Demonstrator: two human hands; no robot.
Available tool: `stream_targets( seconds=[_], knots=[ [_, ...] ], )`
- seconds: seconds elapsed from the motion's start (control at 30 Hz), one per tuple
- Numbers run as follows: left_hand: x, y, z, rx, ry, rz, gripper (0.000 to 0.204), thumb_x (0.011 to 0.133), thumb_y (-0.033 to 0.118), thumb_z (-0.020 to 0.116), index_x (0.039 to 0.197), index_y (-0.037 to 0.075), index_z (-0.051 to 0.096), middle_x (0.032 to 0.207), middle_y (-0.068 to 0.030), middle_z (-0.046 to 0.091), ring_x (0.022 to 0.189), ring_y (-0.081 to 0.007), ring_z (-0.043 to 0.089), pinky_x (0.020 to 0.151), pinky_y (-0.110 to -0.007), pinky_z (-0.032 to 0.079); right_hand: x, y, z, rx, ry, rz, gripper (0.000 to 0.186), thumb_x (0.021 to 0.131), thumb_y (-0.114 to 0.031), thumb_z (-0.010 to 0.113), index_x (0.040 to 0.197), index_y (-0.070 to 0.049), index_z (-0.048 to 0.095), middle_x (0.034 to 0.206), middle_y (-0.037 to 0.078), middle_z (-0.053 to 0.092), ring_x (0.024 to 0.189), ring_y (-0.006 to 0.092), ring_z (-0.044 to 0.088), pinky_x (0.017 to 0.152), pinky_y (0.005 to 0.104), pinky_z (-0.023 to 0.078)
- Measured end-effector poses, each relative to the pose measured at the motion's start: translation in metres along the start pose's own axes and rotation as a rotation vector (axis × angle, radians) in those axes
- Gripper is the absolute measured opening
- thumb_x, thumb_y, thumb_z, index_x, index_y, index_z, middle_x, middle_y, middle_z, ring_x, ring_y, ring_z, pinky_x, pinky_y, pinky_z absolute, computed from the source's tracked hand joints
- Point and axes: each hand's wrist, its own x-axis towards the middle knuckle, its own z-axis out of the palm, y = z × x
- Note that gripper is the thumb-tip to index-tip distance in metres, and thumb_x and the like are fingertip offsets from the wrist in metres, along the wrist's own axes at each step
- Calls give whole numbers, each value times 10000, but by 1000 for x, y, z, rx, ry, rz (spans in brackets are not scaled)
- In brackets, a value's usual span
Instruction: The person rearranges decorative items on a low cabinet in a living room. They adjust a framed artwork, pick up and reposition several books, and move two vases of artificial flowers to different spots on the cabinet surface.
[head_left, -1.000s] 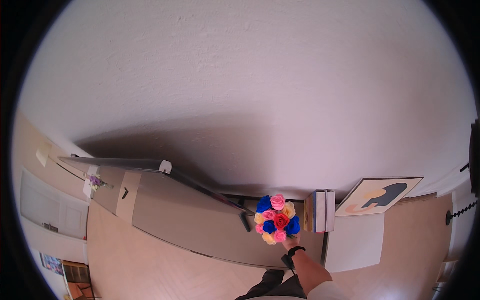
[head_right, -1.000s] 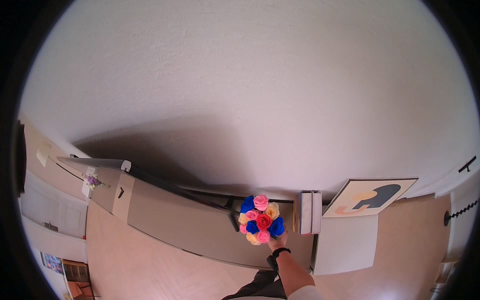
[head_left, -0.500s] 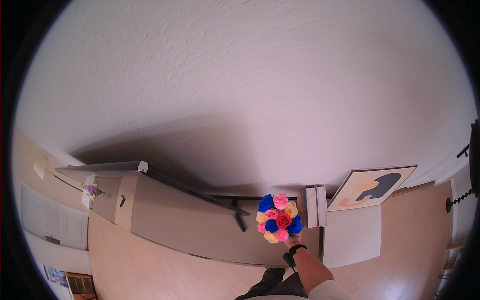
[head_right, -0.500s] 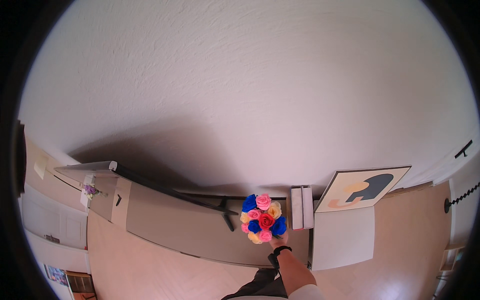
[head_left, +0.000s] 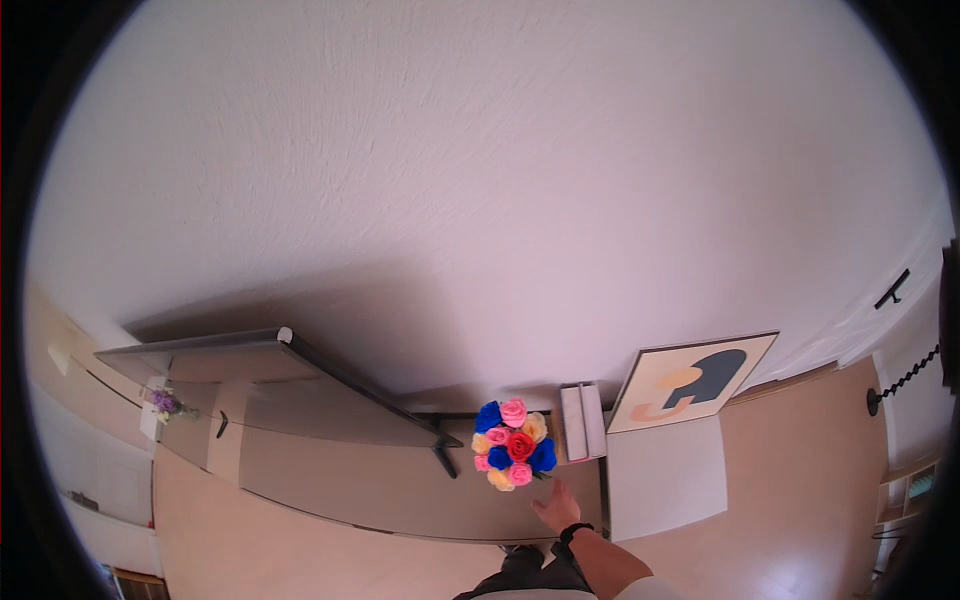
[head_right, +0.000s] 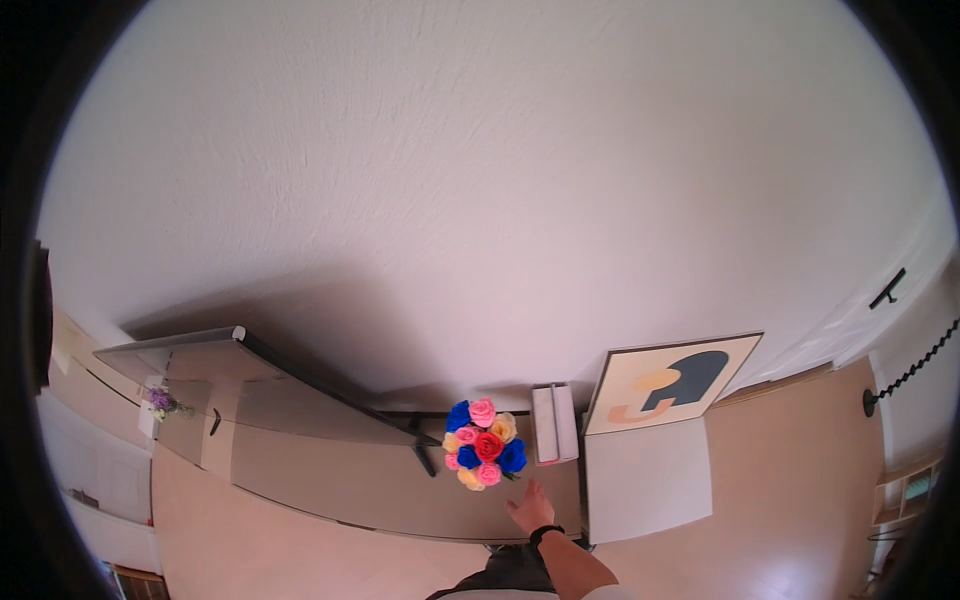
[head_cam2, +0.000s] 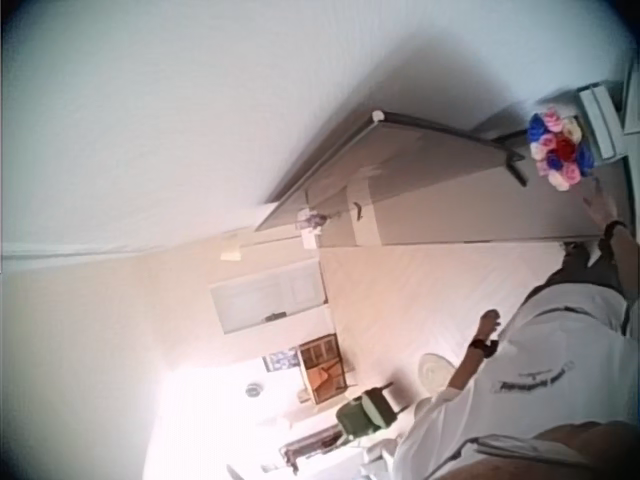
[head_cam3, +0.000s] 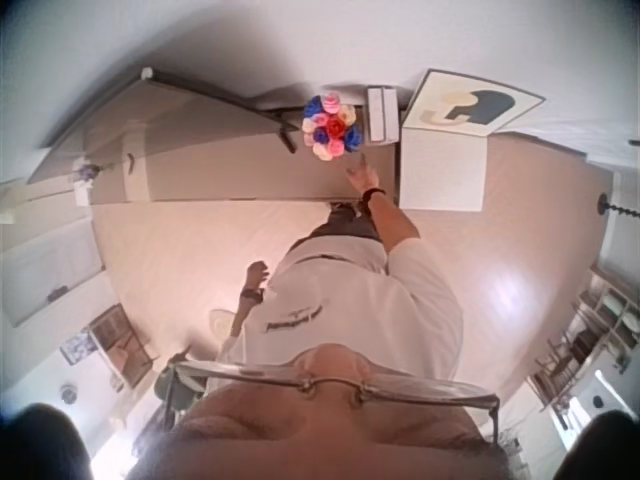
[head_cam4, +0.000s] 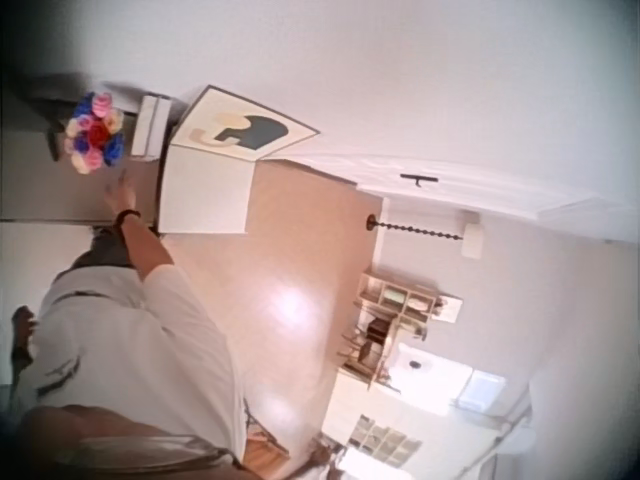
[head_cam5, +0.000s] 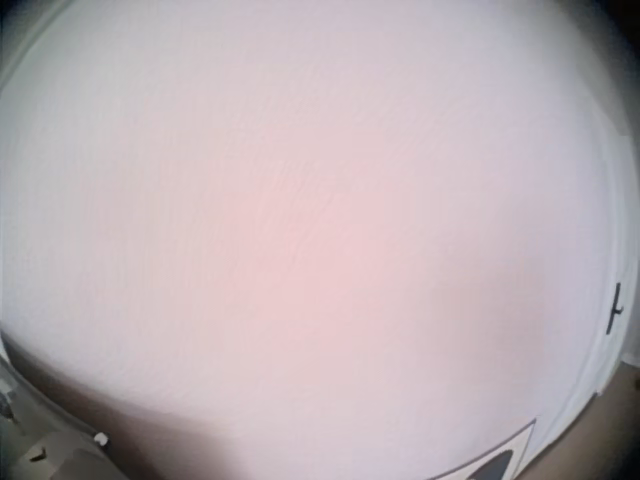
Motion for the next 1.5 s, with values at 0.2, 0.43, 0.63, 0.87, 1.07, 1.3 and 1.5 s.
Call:
stream_targets(
  seconds=[0.2, 0.43, 0.63, 0.87, 1.07, 1.3, 1.5],
  knots=[
    [47, 25, 42, 23, -10, -88, 176, 900, 231, 534, 1015, 127, 617, 895, -39, 633, 764, -196, 623, 618, -357, 486, -49, 61, -64, 18, -262, 267, 671, 806, -484, 641, 1239, 14, 522, 1154, 266, 610, 1103, 407, 578, 949, 468, 462],
    [82, 76, 118, 138, -130, 6, 203, 879, 207, 542, 1012, 72, 616, 871, -61, 627, 716, -192, 601, 589, -333, 474, -68, 182, -140, 22, 42, 400, 568, 784, -383, 643, 1184, 17, 585, 1053, 213, 676, 1061, 366, 620, 952, 427, 481],
    [32, 203, 210, 238, -122, 270, 268, 862, 251, 596, 993, 18, 596, 801, -110, 662, 659, -205, 642, 568, -328, 514, -35, 240, -225, 106, 209, 372, 495, 772, -344, 635, 1104, 23, 631, 1114, 251, 644, 1070, 390, 606, 946, 440, 482],
    [-107, 384, 356, 396, -87, 747, 339, 956, 315, 501, 934, -4, 613, 712, -86, 661, 620, -132, 641, 519, -282, 477, 66, 300, -339, 151, 379, 111, 443, 778, -290, 658, 1071, 41, 631, 1058, 249, 649, 1027, 392, 610, 902, 448, 487],
    [-138, 450, 442, 114, -95, 777, 313, 941, 262, 531, 1039, -24, 611, 796, -80, 662, 671, -137, 627, 595, -264, 498, 113, 284, -433, 521, 402, 51, 616, 800, -235, 691, 1266, 88, 453, 1155, 233, 593, 1053, 328, 591, 909, 391, 474],
    [-91, 487, 508, 263, 8, 1088, 564, 877, 184, 606, 1361, -39, 422, 1283, -231, 556, 1177, -313, 558, 681, -311, 540, 148, 269, -476, 572, 372, -46, 804, 803, -254, 694, 1402, 90, 283, 1362, 292, 438, 1277, 354, 443, 1052, 397, 365],
    [-101, 509, 544, 180, -64, 971, 748, 865, 184, 615, 1472, -31, 235, 1509, -234, 307, 1390, -357, 323, 851, -346, 514, 147, 266, -474, 577, 292, -74, 804, 816, -248, 674, 1422, 74, 257, 1406, 293, 400, 1336, 379, 381, 1105, 396, 303]
  ],
)
